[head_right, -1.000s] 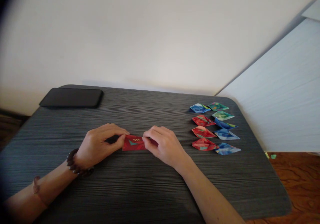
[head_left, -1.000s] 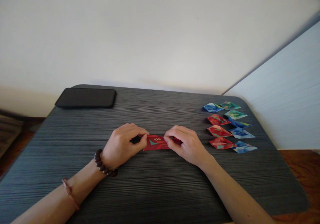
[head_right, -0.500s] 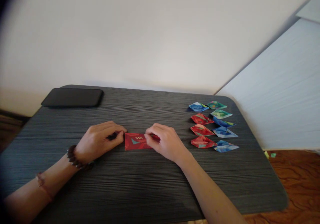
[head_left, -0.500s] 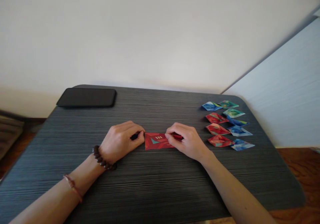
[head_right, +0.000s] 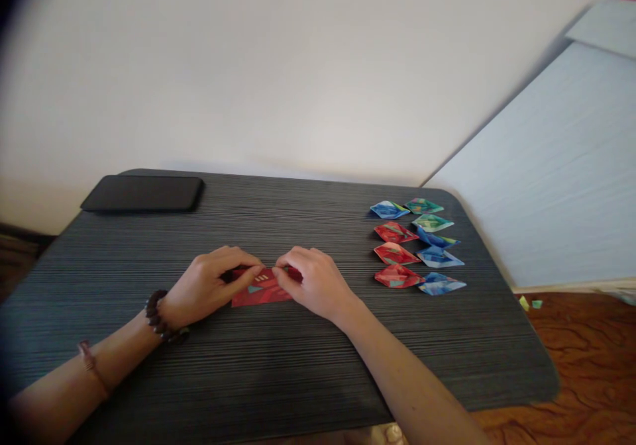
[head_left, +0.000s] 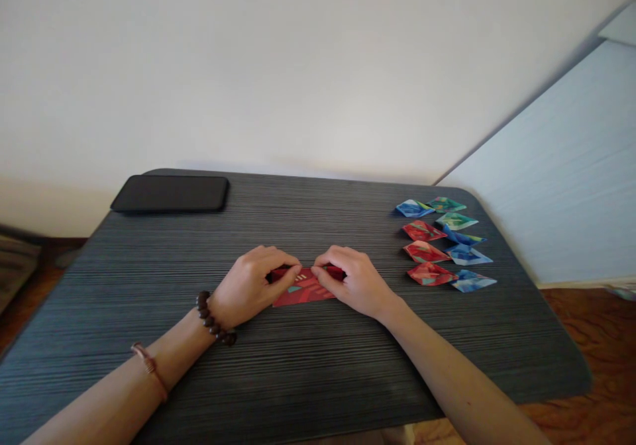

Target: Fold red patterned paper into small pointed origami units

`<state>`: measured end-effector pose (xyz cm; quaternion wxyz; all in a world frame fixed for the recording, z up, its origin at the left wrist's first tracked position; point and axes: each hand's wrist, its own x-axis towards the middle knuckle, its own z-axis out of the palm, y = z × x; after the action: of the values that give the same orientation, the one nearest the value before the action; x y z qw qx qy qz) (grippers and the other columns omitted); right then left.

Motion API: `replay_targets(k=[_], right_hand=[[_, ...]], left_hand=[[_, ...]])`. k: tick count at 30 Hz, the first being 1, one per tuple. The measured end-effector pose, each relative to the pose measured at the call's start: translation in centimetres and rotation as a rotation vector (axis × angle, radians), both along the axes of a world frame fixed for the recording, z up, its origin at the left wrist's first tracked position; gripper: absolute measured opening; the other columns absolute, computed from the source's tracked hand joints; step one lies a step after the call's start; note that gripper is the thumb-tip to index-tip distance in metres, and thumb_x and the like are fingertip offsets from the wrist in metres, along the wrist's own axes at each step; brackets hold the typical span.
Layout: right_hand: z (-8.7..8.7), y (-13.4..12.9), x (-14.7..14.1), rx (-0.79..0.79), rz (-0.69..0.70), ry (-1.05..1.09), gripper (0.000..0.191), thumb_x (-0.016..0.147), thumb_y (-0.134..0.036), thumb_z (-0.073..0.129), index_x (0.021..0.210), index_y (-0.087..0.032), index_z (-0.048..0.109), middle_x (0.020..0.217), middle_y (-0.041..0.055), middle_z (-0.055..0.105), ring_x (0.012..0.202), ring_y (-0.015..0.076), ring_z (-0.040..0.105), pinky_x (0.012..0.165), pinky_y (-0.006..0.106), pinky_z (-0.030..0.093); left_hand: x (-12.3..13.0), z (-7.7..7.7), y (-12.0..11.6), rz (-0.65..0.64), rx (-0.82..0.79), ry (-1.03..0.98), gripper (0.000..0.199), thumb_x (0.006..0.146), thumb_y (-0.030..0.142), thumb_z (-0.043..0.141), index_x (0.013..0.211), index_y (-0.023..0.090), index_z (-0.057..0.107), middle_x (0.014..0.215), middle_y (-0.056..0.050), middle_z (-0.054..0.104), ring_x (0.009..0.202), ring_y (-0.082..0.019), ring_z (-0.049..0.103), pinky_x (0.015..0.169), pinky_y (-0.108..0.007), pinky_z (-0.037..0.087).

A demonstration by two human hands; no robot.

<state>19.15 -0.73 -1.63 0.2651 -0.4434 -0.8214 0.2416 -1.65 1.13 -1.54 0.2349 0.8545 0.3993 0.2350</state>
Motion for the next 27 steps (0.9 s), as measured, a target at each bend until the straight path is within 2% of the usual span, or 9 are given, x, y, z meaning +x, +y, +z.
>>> replay_targets(k=[5,11,19,27], right_hand=[[0.2,0.0,0.1,-0.002,-0.055,-0.035,0.012,0.083,-0.016,0.050,0.089,-0.018,0.060,0.081,0.0008,0.063,0.074,0.0129,0.056,0.072,0.026,0.040],[0.3,0.2,0.7,-0.046,-0.129,-0.067,0.011,0.081,-0.018,0.052,0.086,-0.020,0.062,0.081,-0.0002,0.065,0.070,0.0130,0.056,0.071,0.026,0.041],[0.5,0.2,1.5,-0.006,-0.170,-0.038,0.012,0.082,-0.017,0.051,0.087,-0.019,0.061,0.080,0.0010,0.064,0.071,0.0136,0.057,0.070,0.026,0.041],[0.5,0.3,1.5,-0.011,-0.169,-0.027,0.013,0.080,-0.015,0.051,0.086,-0.020,0.062,0.078,0.0006,0.065,0.070,0.0135,0.057,0.070,0.027,0.041]], left_hand=[[-0.1,-0.1,0.0,0.019,-0.011,-0.005,0.013,0.084,0.024,0.052,0.083,0.019,0.063,0.078,0.000,0.067,0.071,-0.013,0.058,0.070,-0.025,0.043],[-0.2,-0.4,-0.1,0.044,-0.036,0.010,0.013,0.084,0.025,0.050,0.086,0.019,0.062,0.082,0.001,0.067,0.073,-0.013,0.059,0.071,-0.024,0.044],[-0.9,-0.1,0.4,0.095,0.008,0.074,0.014,0.083,0.023,0.049,0.082,0.018,0.062,0.075,0.001,0.063,0.064,-0.011,0.055,0.066,-0.022,0.043],[-1.4,0.0,0.7,0.069,0.094,0.114,0.015,0.083,0.023,0.048,0.085,0.018,0.061,0.076,0.000,0.063,0.065,-0.012,0.056,0.067,-0.024,0.044]])
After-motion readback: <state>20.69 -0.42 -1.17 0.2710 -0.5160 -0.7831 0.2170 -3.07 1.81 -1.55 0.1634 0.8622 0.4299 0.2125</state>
